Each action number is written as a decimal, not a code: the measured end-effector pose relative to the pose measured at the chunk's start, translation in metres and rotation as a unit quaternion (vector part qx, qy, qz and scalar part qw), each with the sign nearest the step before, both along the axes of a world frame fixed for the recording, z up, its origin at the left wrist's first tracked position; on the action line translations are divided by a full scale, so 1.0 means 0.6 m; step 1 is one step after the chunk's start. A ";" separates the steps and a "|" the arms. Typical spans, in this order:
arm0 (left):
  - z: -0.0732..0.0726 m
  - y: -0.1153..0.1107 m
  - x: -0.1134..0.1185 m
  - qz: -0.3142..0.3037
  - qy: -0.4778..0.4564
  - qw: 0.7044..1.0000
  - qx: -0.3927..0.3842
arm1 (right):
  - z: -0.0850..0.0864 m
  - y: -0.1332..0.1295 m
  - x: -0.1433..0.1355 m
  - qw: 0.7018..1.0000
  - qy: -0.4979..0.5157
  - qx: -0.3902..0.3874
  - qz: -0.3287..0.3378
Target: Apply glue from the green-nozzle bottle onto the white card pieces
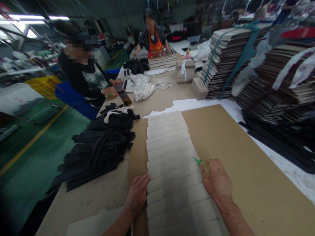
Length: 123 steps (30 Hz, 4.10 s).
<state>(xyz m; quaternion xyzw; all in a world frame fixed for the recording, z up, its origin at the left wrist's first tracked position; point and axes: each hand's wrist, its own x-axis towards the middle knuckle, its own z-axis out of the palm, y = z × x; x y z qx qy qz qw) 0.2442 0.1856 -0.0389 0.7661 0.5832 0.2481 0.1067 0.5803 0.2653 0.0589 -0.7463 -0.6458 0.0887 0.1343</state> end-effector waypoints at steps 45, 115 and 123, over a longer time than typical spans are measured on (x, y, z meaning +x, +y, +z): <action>0.006 -0.002 0.004 0.007 0.000 1.000 0.000 | -0.019 0.055 -0.019 0.998 0.058 -0.001 0.011; 0.009 -0.008 0.015 -0.001 -0.006 0.999 -0.034 | -0.003 0.008 -0.243 0.958 0.123 -0.027 0.257; 0.009 -0.008 0.015 0.003 -0.009 0.999 -0.031 | -0.007 0.035 -0.139 0.983 0.101 -0.045 0.149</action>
